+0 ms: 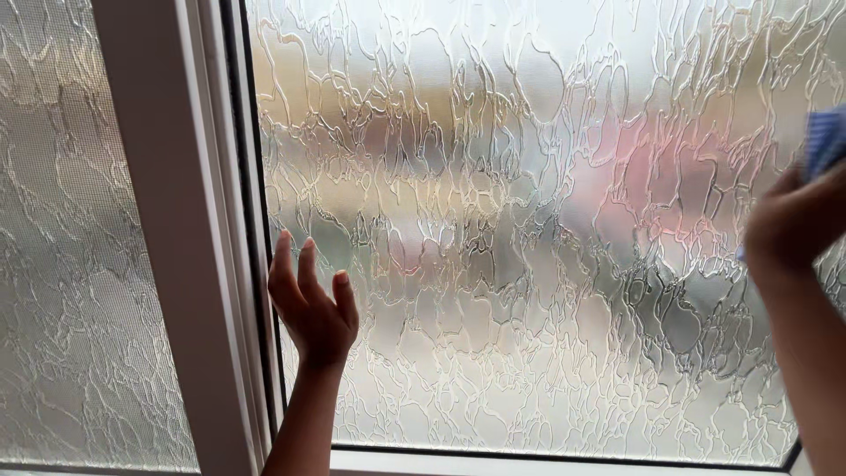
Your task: The person wipes a textured glass window with a blue checkered cloth, repeatedly folding the cloth to use a clean side. They also wipe the window frame and briefly spray the cloth with a liquid from a spray bottle before resuming wiping the glass.
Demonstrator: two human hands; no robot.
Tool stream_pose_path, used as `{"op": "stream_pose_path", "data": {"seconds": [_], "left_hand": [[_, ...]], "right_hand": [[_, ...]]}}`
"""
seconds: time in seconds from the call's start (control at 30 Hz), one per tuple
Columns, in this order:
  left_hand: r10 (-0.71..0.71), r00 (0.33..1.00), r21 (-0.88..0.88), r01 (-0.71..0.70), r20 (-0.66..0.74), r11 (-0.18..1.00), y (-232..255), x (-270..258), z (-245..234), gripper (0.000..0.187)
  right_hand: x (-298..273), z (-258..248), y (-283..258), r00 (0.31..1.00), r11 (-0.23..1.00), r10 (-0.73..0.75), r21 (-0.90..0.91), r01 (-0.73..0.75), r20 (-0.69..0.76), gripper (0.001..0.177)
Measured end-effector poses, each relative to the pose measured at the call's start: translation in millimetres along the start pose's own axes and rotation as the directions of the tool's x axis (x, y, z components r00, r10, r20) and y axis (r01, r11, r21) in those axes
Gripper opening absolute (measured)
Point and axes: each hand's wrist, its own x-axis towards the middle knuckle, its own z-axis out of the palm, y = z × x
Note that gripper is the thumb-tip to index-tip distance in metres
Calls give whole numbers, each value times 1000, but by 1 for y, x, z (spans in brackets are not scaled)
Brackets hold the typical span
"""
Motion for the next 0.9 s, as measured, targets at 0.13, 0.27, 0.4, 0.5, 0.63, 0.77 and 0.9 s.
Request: {"op": "stream_pose_path", "data": {"seconds": [0.13,0.27,0.4,0.5,0.63,0.77,0.9], "left_hand": [[-6,999,-12,7,36,1000,1,4,-1,52],[-36,994,19,34,108,999,9,12,-5,55],[-40,996,27,38,81,999,37,35,0,49],[13,995,-90,-4,104,996,56,65,12,47],[16,993,-101,-4,121,995,71,92,34,48],[19,992,-5,-18,122,1000,80,93,44,50],[0,993,34,-4,121,999,81,91,47,49]], "right_hand": [[30,2,-142,993,946,-107,304,116,-49,38],[22,-15,-295,935,962,-271,96,255,231,39],[1,-59,-335,683,580,-716,420,698,-145,27],[9,-58,-291,733,606,-665,469,642,-143,34],[35,-33,-168,868,787,-495,413,459,-21,41],[52,-14,-21,967,916,-254,331,228,36,39],[31,-19,92,993,976,-107,196,98,39,32]]}}
